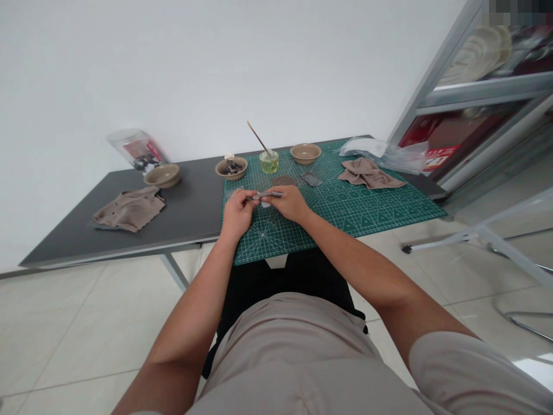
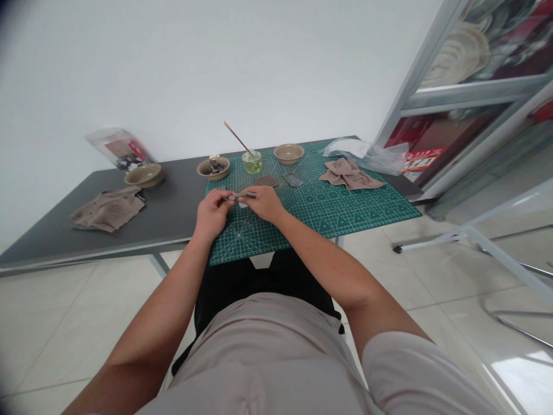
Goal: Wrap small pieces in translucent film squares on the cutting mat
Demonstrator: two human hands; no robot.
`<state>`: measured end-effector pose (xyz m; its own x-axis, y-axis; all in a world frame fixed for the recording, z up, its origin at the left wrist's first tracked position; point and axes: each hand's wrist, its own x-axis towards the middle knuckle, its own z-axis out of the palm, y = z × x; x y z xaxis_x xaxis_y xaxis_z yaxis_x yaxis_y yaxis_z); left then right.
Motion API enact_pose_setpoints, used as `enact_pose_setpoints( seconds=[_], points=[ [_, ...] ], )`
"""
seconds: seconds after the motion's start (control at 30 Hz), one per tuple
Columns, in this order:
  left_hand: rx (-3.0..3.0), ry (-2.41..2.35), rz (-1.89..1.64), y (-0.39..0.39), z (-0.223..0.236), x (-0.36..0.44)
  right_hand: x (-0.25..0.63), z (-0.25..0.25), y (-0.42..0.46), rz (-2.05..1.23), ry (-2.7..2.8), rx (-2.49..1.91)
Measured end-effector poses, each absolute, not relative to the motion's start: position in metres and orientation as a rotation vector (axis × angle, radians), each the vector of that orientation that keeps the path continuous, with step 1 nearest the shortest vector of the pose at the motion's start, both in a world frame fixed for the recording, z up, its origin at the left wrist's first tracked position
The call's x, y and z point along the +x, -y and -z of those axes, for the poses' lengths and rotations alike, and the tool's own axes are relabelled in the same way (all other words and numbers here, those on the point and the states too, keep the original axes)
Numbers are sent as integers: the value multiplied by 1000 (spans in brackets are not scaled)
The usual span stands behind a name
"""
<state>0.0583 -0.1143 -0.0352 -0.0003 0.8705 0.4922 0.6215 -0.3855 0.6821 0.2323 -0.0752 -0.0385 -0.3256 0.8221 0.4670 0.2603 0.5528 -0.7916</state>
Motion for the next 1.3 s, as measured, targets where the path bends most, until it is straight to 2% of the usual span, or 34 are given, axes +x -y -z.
enact_pose_setpoints(
  seconds=[1.07,1.3],
  points=[
    [1946,-1549,-1242,112,34,58,234,38,73,-761,1872,-907],
    [1946,-1570,-1262,112,35,58,234,39,72,-880,1821,-855]
  ],
)
